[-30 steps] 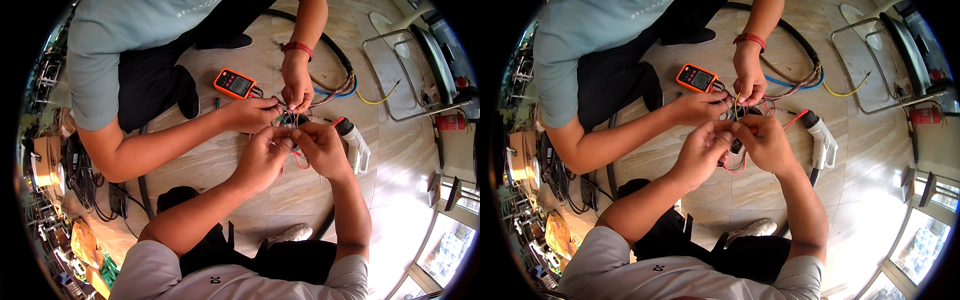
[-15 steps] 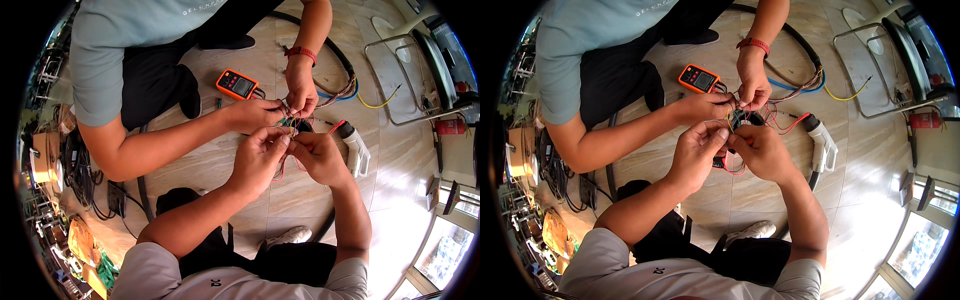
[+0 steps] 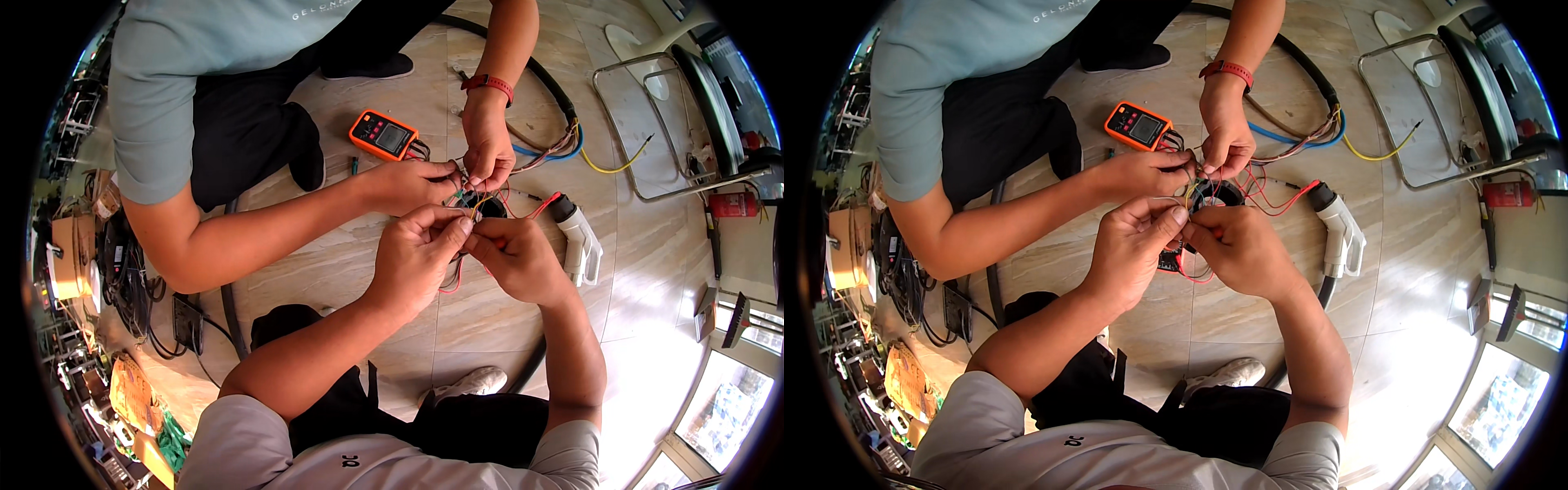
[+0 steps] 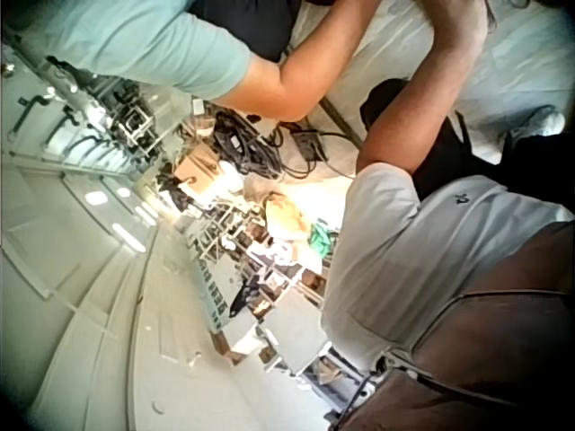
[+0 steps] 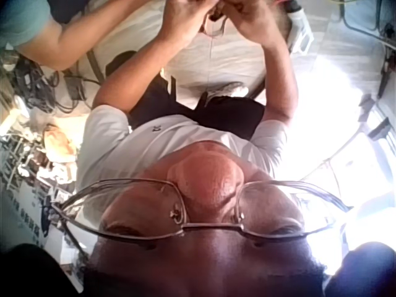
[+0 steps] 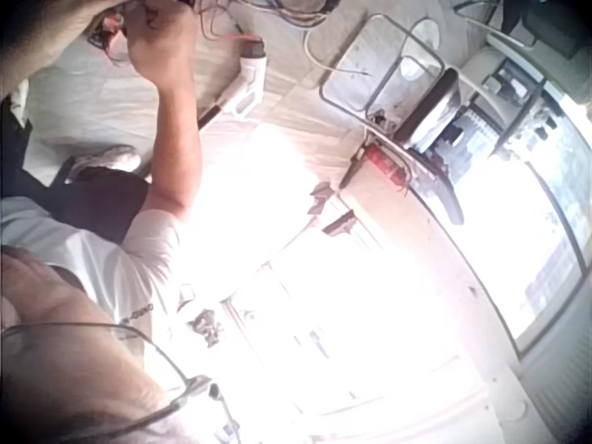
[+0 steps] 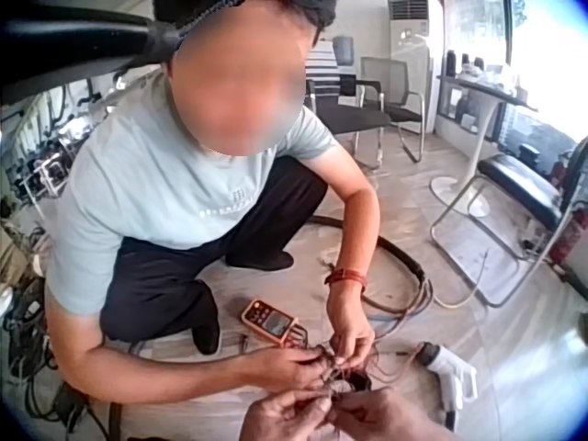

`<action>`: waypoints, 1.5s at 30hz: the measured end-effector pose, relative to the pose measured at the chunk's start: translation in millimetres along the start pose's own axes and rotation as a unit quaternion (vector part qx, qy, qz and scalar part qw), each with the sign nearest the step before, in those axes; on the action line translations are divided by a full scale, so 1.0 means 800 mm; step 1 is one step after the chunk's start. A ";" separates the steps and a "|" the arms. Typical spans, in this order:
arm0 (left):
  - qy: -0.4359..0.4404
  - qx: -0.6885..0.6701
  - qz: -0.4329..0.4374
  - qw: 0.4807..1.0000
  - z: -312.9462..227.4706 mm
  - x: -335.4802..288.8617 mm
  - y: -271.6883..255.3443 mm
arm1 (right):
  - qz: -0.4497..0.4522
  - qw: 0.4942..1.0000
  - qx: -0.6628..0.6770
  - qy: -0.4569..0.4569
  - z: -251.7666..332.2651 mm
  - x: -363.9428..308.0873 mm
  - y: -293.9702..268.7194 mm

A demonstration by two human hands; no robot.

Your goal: The person uses a screwdriver to remove screws from a plastic charging handle, opens the casing, and works with another person to inspect and connect internal wires while using multimeters on the floor.

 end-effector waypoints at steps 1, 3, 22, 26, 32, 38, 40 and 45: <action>-0.005 0.006 0.001 1.000 0.002 0.000 0.000 | 0.002 1.000 0.000 0.003 0.000 0.000 0.000; -0.015 0.018 0.002 1.000 0.007 0.001 -0.001 | 0.006 1.000 -0.002 0.006 -0.002 0.000 0.000; -0.068 -0.005 -0.014 0.998 0.020 -0.012 0.014 | -0.054 0.998 0.037 0.005 -0.005 -0.006 -0.012; -0.141 0.015 0.026 0.990 0.028 -0.017 0.014 | -0.096 0.990 0.089 0.050 -0.005 -0.007 -0.016; -0.187 0.075 0.105 0.974 0.037 -0.022 0.013 | -0.117 0.982 0.131 0.061 0.001 -0.010 -0.017; -0.202 0.100 0.135 0.965 0.040 -0.027 0.017 | -0.125 0.980 0.145 0.052 0.008 -0.010 -0.019; -0.193 0.104 0.129 0.967 0.036 -0.026 0.018 | -0.129 0.980 0.139 0.054 0.003 -0.010 -0.022; -0.201 0.110 0.125 0.965 0.036 -0.025 0.018 | -0.134 0.979 0.146 0.045 0.002 -0.010 -0.023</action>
Point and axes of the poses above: each hand's wrist, its own x-axis towards the middle knuckle, its own y-axis out of the palm, z = x × y, the point moved 1 cm from there along x, towards the middle knuckle, and after that the axes turned 3 degrees about x, right-handed, at the moved point
